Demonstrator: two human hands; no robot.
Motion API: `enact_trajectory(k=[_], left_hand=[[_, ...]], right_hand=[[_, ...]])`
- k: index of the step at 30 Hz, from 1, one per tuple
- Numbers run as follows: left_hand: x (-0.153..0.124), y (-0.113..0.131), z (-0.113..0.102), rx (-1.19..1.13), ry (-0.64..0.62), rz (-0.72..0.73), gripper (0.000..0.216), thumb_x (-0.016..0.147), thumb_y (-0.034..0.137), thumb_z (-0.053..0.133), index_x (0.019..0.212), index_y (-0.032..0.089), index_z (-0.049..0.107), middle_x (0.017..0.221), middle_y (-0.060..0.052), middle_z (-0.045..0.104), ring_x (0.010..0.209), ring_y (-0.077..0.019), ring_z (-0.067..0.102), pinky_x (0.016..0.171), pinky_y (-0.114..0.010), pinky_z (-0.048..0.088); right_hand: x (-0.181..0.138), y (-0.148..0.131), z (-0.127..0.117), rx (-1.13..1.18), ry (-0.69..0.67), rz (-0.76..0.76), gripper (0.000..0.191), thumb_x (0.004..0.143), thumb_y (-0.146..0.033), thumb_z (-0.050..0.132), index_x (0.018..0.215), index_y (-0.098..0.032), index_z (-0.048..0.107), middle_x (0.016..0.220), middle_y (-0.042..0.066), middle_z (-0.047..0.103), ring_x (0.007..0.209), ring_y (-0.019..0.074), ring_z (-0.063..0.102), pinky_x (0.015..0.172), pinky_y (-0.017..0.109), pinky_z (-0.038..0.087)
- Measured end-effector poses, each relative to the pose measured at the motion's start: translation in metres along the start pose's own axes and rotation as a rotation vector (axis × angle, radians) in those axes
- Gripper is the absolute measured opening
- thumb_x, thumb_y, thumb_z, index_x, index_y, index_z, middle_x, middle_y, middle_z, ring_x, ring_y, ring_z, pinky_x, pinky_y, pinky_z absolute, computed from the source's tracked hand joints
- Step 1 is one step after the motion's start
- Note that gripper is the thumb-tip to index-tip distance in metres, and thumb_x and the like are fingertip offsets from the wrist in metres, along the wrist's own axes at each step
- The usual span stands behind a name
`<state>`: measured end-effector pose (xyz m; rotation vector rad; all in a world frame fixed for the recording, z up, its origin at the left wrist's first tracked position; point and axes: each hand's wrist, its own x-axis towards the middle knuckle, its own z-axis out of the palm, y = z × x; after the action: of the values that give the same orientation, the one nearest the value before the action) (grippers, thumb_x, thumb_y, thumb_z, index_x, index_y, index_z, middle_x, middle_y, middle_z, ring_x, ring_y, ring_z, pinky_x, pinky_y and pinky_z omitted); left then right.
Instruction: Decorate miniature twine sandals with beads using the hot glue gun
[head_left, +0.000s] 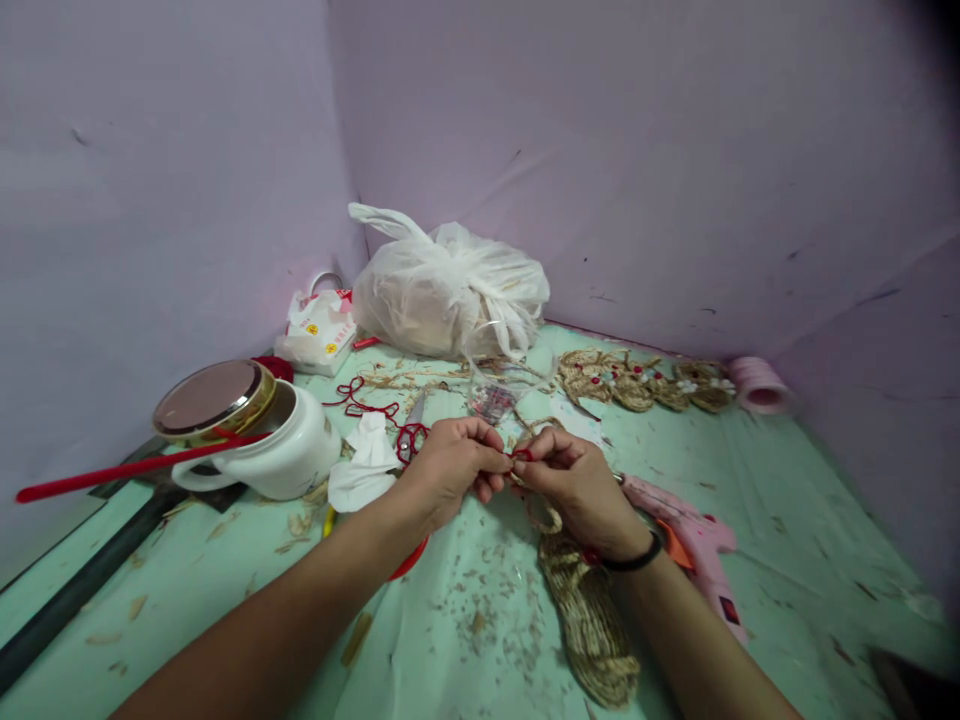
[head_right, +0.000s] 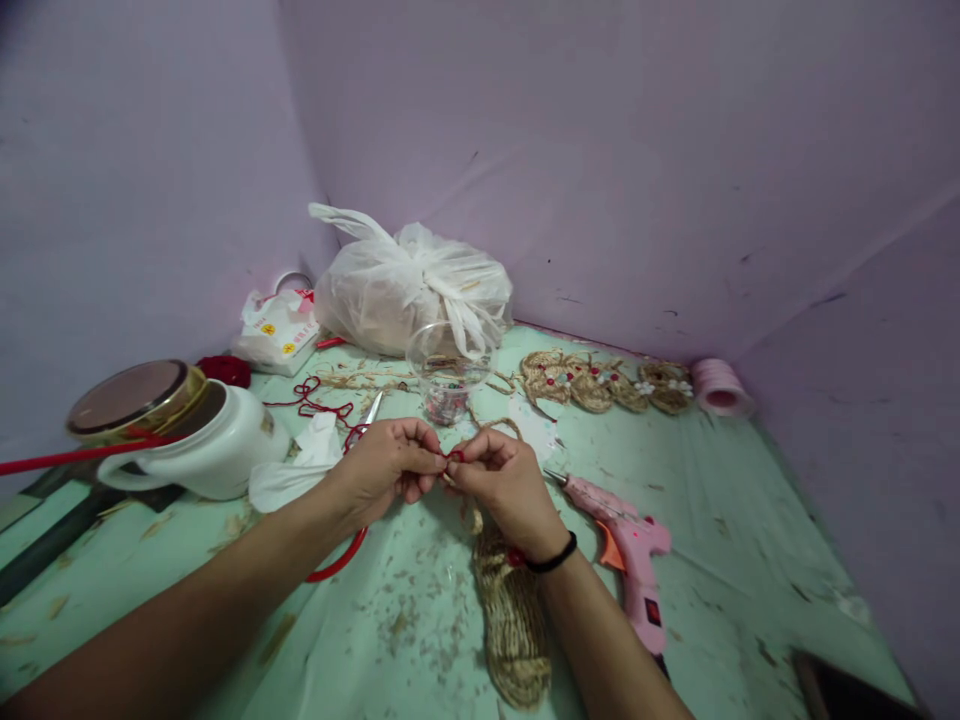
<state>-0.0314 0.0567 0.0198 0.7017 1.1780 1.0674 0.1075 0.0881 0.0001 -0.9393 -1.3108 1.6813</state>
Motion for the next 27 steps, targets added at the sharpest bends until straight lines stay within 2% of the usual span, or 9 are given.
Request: enact_trajectory(k=[9,16,23,27], left_hand=[[0.000,0.005,0.000,0.058,0.071,-0.057,0.005,0.059,0.009,0.057,0.054,0.011,0.057,0.037,0.002,0.053,0.031,-0.0068,0.045,0.029,-0.016,0.034],[0.000,0.011,-0.002,0.178,0.061,-0.082,0.006,0.058,0.007,0.060,0.053,0.011,0.059,0.031,0.002,0.050,0.027,-0.0080,0.043,0.027,-0.017,0.033],[0.001,0.010,0.000,0.242,0.105,-0.073,0.010,0.057,0.006,0.059,0.052,0.014,0.054,0.033,0.003,0.050,0.030,-0.0092,0.045,0.028,-0.018,0.035],[0.001,0.009,0.000,0.289,0.121,-0.045,0.007,0.055,0.008,0.058,0.052,0.014,0.055,0.032,0.004,0.048,0.030,-0.0081,0.043,0.027,-0.016,0.029]], right_hand=[[-0.005,-0.007,0.013,-0.067,0.152,-0.180,0.016,0.057,-0.016,0.071,0.052,-0.018,0.056,0.062,-0.001,0.059,0.047,0.0102,0.054,0.038,0.022,0.047],[-0.005,-0.005,0.012,-0.084,0.153,-0.184,0.013,0.057,-0.016,0.071,0.052,-0.017,0.059,0.055,-0.001,0.061,0.041,0.0101,0.053,0.037,0.022,0.045],[-0.005,-0.004,0.011,-0.089,0.161,-0.175,0.012,0.056,-0.016,0.071,0.052,-0.017,0.060,0.054,-0.001,0.062,0.041,0.0099,0.054,0.039,0.022,0.045],[-0.005,-0.006,0.013,-0.089,0.169,-0.161,0.012,0.054,-0.017,0.072,0.051,-0.017,0.061,0.056,0.000,0.063,0.041,0.0101,0.054,0.039,0.022,0.045]])
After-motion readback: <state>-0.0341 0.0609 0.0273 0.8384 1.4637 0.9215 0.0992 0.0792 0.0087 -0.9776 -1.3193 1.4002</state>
